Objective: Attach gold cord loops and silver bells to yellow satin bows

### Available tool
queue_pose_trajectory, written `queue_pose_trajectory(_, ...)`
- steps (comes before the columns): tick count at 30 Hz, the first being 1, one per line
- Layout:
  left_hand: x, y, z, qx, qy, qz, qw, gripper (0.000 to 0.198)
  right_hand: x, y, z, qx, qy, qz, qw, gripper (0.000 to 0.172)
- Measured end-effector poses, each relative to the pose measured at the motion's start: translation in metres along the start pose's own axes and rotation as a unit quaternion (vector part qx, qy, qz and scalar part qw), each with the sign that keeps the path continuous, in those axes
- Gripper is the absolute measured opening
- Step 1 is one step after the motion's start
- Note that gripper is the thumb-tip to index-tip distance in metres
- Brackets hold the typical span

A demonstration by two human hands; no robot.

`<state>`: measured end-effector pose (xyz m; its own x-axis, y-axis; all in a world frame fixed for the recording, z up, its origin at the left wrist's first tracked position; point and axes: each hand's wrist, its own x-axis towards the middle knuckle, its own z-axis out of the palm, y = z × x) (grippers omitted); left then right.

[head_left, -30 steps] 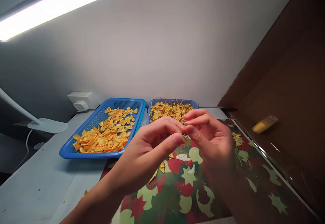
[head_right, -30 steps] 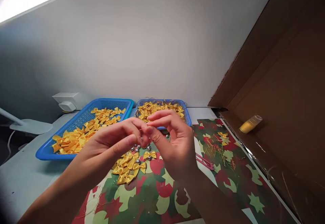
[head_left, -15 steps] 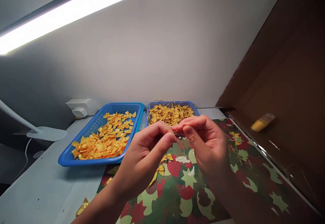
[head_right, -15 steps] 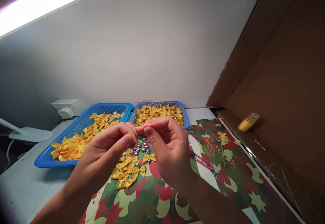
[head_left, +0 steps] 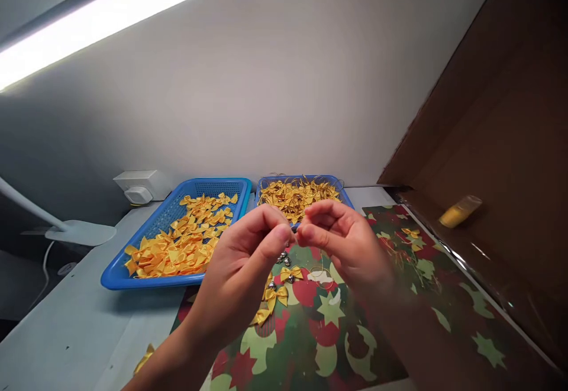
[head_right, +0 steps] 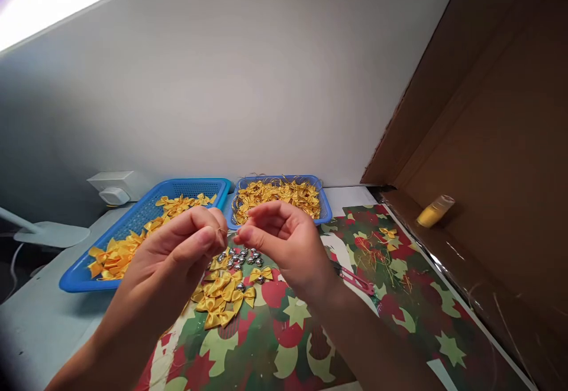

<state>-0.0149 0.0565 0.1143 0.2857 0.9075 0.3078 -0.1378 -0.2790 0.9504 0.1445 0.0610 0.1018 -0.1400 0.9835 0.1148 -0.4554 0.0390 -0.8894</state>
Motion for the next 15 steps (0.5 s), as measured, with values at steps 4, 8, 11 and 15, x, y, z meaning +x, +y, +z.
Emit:
queue_pose_trajectory(4,0.004,0.004,-0.010,0.069,-0.049,-0.048,0.995,0.029,0.005,-0.009,-0.007,-0.087,-0.114,0.087,0.986,0.021)
queue_pose_trajectory(8,0.005,0.005,-0.015,0.127,-0.065,-0.069,0.987,0.028,0.005,-0.015,-0.012,-0.182,-0.143,0.075,0.970,0.016)
queue_pose_trajectory(11,0.004,0.005,-0.013,0.128,-0.058,-0.067,0.988,0.029,0.004,-0.014,-0.012,-0.229,-0.095,0.001,0.969,0.014)
queue_pose_trajectory(15,0.002,0.004,-0.007,0.125,-0.038,-0.065,0.989,0.030,0.000,-0.010,-0.005,-0.191,-0.043,-0.109,0.975,0.009)
